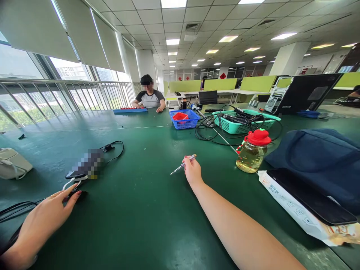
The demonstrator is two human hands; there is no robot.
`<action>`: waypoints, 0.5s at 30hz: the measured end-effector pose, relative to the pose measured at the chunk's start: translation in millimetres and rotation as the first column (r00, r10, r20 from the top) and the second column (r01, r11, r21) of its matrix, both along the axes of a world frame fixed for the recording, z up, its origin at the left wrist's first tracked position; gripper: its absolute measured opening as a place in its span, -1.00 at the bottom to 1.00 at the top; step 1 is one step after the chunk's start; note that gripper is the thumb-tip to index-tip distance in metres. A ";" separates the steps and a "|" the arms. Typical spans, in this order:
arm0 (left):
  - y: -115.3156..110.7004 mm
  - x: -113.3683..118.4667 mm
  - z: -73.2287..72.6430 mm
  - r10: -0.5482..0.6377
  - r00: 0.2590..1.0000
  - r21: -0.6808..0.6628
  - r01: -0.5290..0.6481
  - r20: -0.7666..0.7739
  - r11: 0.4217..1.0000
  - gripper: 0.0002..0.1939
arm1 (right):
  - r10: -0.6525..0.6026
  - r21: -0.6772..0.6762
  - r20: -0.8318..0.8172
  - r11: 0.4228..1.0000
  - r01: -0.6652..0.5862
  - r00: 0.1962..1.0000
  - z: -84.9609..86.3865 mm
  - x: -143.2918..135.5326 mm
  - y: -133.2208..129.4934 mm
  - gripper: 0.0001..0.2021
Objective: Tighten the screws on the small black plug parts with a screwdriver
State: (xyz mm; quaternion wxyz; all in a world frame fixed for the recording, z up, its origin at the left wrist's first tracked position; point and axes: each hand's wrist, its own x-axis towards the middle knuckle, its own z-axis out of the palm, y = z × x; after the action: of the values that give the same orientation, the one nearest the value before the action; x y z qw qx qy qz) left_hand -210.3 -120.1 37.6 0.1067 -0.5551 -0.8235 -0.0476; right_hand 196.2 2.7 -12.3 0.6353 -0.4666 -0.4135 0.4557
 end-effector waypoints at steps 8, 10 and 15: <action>-2.0 -3.8 -1.7 0.001 0.998 0.033 -0.003 0.065 0.999 -0.46 | 0.002 0.002 0.020 1.000 -0.002 1.000 -3.8 0.6 2.1 -0.68; -1.2 -5.7 -2.3 -0.002 0.997 0.034 -0.001 0.082 0.999 -0.46 | 0.008 0.005 0.031 1.000 -0.008 0.999 -5.2 1.0 2.7 -0.68; 1.2 -10.0 -2.3 -0.027 0.994 0.048 0.022 0.105 0.999 -0.46 | 0.008 0.010 0.039 1.000 -0.008 0.999 -6.7 0.4 3.4 -0.66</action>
State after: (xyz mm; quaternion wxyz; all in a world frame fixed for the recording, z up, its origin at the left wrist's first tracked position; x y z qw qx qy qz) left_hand -220.3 -118.8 35.2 0.0753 -0.5593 -0.8198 -0.0975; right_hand 196.6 6.1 -19.0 0.6277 -0.4703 -0.4300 0.4470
